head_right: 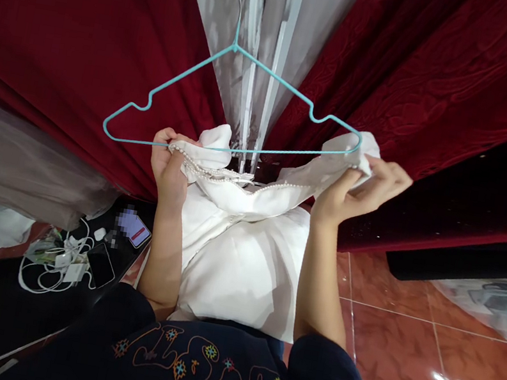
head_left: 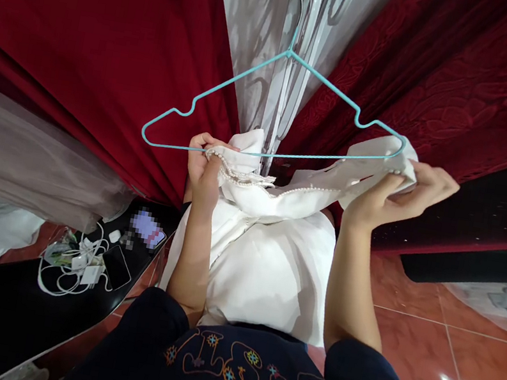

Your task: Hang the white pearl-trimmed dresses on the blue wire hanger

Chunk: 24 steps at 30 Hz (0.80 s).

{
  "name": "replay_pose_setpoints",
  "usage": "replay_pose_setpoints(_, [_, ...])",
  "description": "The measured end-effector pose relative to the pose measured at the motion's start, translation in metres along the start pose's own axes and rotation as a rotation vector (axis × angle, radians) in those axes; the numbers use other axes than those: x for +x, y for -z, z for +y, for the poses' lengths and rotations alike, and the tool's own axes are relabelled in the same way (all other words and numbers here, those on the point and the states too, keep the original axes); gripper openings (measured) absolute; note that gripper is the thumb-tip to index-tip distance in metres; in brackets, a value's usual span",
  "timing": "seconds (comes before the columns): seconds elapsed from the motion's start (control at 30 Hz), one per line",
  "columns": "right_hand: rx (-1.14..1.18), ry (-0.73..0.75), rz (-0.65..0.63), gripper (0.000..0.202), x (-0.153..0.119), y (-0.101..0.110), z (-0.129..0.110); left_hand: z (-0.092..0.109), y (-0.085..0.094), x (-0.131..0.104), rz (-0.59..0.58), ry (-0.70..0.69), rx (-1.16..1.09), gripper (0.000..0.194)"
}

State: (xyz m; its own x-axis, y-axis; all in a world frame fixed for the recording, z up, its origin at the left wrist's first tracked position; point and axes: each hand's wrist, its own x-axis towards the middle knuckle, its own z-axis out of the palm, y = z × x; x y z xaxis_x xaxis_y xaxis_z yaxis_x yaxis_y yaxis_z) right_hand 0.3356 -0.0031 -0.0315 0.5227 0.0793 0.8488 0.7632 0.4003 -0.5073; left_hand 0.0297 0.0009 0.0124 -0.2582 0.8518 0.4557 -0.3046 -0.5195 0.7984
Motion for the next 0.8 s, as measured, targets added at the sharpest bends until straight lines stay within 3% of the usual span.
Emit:
replay_pose_setpoints(0.07, [0.061, 0.05, 0.007, 0.019, -0.009, 0.004, -0.017, -0.001, -0.001, 0.0, -0.002, 0.008, 0.006, 0.051])
replay_pose_setpoints(0.13, [0.129, 0.071, -0.076, 0.017, -0.014, 0.005, -0.036, 0.0, -0.002, 0.0, -0.004, 0.012, 0.011, 0.051])
replay_pose_setpoints(0.3, [0.297, 0.039, -0.507, 0.025, -0.009, -0.007, -0.085, 0.007, -0.007, -0.002, 0.031, 0.029, 0.039, 0.052])
replay_pose_setpoints(0.43, [0.409, -0.038, -0.825, 0.03, -0.009, -0.022, -0.106, 0.011, -0.008, -0.006, 0.037, 0.081, 0.074, 0.053])
replay_pose_setpoints(0.57, [0.398, -0.09, -0.827, 0.03, -0.015, -0.028, -0.104, 0.009, 0.003, -0.009, -0.066, 0.109, 0.099, 0.044])
replay_pose_setpoints(0.67, [0.387, -0.083, -0.796, 0.028, -0.016, -0.027, -0.099, 0.001, 0.019, -0.008, -0.16, 0.057, 0.147, 0.037])
replay_pose_setpoints(0.8, [0.403, -0.068, -0.759, 0.023, -0.015, -0.026, -0.094, -0.011, 0.045, 0.001, -0.071, -0.07, 0.399, 0.024])
